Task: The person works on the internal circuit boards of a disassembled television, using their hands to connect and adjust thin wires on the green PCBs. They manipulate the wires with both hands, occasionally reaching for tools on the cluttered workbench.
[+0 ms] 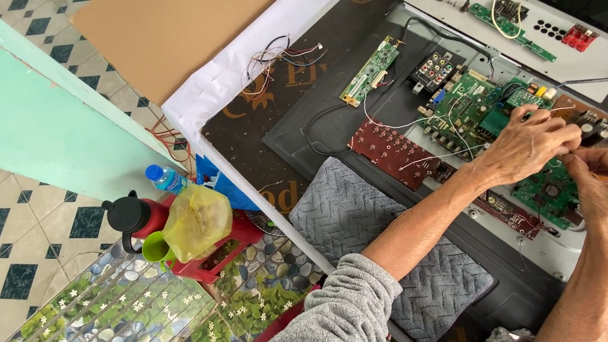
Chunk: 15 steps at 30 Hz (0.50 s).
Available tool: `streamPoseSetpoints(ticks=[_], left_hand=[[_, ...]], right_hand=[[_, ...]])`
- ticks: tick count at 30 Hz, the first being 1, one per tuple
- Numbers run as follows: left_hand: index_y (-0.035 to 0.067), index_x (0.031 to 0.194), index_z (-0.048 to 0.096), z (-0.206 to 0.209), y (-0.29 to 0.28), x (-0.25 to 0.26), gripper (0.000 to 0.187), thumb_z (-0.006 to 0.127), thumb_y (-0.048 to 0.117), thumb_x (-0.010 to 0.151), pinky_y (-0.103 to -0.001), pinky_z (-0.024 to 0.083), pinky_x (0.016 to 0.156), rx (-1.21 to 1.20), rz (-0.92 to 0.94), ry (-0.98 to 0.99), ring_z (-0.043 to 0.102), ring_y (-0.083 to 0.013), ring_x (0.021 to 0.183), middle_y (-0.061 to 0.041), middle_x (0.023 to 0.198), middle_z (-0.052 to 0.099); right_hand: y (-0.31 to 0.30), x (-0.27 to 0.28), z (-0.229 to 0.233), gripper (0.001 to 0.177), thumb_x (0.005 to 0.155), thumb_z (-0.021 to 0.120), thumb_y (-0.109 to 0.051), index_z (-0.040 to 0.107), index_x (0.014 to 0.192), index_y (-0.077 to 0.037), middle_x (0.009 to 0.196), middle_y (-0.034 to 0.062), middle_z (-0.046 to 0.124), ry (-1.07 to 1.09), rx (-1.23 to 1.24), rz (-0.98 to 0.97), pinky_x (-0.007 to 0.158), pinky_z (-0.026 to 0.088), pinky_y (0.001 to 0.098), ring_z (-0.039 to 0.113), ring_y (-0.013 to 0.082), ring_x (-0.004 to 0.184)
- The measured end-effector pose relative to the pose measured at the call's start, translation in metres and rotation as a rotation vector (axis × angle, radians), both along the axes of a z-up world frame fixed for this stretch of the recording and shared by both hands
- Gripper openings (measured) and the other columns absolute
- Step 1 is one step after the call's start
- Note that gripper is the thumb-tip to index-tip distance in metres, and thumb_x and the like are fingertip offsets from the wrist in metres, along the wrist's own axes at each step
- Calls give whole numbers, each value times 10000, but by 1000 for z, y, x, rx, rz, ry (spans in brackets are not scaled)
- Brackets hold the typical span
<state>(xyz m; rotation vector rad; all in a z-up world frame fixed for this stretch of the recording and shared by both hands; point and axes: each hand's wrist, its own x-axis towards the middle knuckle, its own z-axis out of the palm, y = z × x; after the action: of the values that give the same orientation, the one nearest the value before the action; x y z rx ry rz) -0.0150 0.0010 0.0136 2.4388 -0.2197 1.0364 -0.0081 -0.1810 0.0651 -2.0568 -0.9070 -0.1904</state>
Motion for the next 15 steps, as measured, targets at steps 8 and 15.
streamPoseSetpoints(ticks=[8,15], left_hand=[[240,1046,560,9,1,-4,102,638,174,1040,-548,367,1239,29,39,-41,655,-270,1103,46,980,690],[249,1063,651,7,-2,2,205,806,250,929,-537,367,1245,-30,18,32,680,-230,1188,70,1077,777]], right_hand=[[0,4,-3,161,1270,797,-88,715,1301,47,1141,166,668,-18,-10,-11,866,605,572,642,338,1007],[0,12,-3,148,1227,865,-59,776,1175,46,1024,137,731,-53,-20,-84,697,563,383,640,208,807]])
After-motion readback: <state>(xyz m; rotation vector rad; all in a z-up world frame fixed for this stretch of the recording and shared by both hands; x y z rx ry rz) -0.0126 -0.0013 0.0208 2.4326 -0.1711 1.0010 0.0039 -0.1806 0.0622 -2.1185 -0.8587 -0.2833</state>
